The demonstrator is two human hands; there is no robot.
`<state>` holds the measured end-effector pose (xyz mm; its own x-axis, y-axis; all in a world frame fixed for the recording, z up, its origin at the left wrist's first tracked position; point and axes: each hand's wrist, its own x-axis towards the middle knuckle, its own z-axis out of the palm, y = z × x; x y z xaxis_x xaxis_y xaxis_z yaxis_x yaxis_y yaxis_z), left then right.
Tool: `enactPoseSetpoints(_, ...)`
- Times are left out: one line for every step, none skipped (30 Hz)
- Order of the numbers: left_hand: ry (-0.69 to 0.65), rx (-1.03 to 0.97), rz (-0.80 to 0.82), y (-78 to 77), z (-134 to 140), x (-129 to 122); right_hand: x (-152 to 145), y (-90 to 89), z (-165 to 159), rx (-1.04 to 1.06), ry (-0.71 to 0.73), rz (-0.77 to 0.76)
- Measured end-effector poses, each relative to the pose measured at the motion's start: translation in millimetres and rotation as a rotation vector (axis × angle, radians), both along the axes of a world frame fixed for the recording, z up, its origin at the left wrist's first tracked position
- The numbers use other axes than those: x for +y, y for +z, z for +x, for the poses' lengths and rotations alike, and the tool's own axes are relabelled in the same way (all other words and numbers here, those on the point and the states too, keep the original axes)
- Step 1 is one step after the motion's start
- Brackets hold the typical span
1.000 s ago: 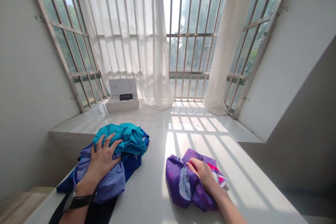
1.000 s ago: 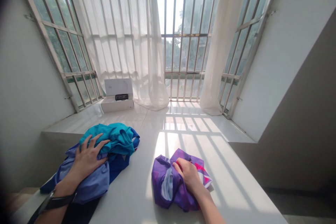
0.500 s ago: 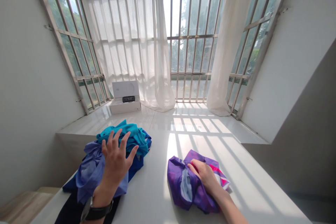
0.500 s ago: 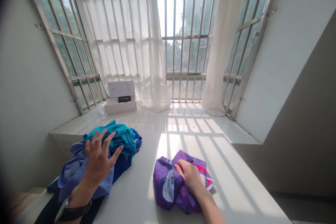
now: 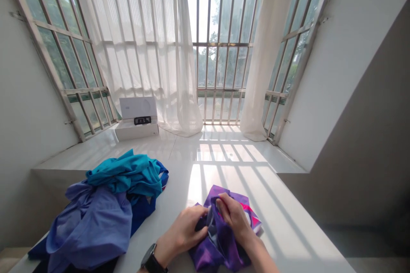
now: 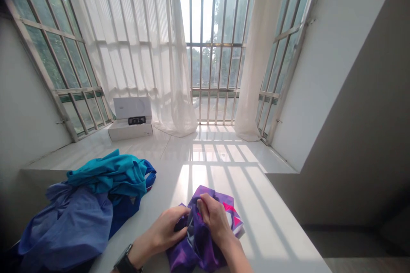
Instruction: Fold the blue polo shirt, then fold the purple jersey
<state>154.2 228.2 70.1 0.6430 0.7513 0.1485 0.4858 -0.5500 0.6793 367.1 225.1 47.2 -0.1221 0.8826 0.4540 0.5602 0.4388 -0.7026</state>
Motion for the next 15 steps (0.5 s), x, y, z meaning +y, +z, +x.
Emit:
enactPoseSetpoints(0.036, 0.029, 0.004, 1.2, -2, -2, -2, 3.2, 0, 0.041, -0.002, 0.031)
enactPoseSetpoints(0.058, 0.05, 0.002, 2.7, -5, -3, -5, 6.9, 0, 0.083, -0.007, 0.058)
enactPoseSetpoints(0.084, 0.057, 0.008, 4.3, -7, -3, -8, 10.8, 1, 0.125, -0.022, 0.08)
enactPoseSetpoints(0.11, 0.055, 0.028, 5.8, -11, -3, -10, 14.9, 2, 0.167, -0.052, 0.101)
enactPoseSetpoints(0.133, 0.043, 0.06, 7.2, -14, -1, -13, 19.0, 4, 0.206, -0.09, 0.119)
enactPoseSetpoints(0.147, 0.021, 0.097, 8.3, -17, 1, -14, 23.0, 5, 0.241, -0.133, 0.135)
enactPoseSetpoints(0.154, -0.011, 0.126, 9.0, -21, 4, -15, 27.4, 8, 0.267, -0.17, 0.145)
enactPoseSetpoints(0.155, -0.051, 0.138, 9.5, -24, 6, -16, 32.2, 10, 0.284, -0.197, 0.149)
enactPoseSetpoints(0.154, -0.091, 0.125, 9.6, -28, 9, -17, 37.8, 14, 0.291, -0.211, 0.154)
enactPoseSetpoints(0.156, -0.125, 0.089, 9.4, -31, 11, -17, 44.3, 18, 0.291, -0.213, 0.157)
enactPoseSetpoints(0.169, -0.158, 0.048, 9.2, -34, 13, -17, 51.9, 22, 0.287, -0.211, 0.16)
enactPoseSetpoints(0.189, -0.188, 0.008, 8.9, -37, 14, -18, 60.5, 28, 0.283, -0.214, 0.165)
enactPoseSetpoints(0.206, -0.219, -0.03, 9.0, -39, 15, -18, 69.9, 34, 0.282, -0.229, 0.173)
enactPoseSetpoints(0.218, -0.251, -0.064, 9.5, -41, 16, -18, 79.7, 41, 0.284, -0.258, 0.183)
enactPoseSetpoints(0.22, -0.288, -0.096, 10.5, -42, 16, -19, 89.4, 48, 0.286, -0.297, 0.191)
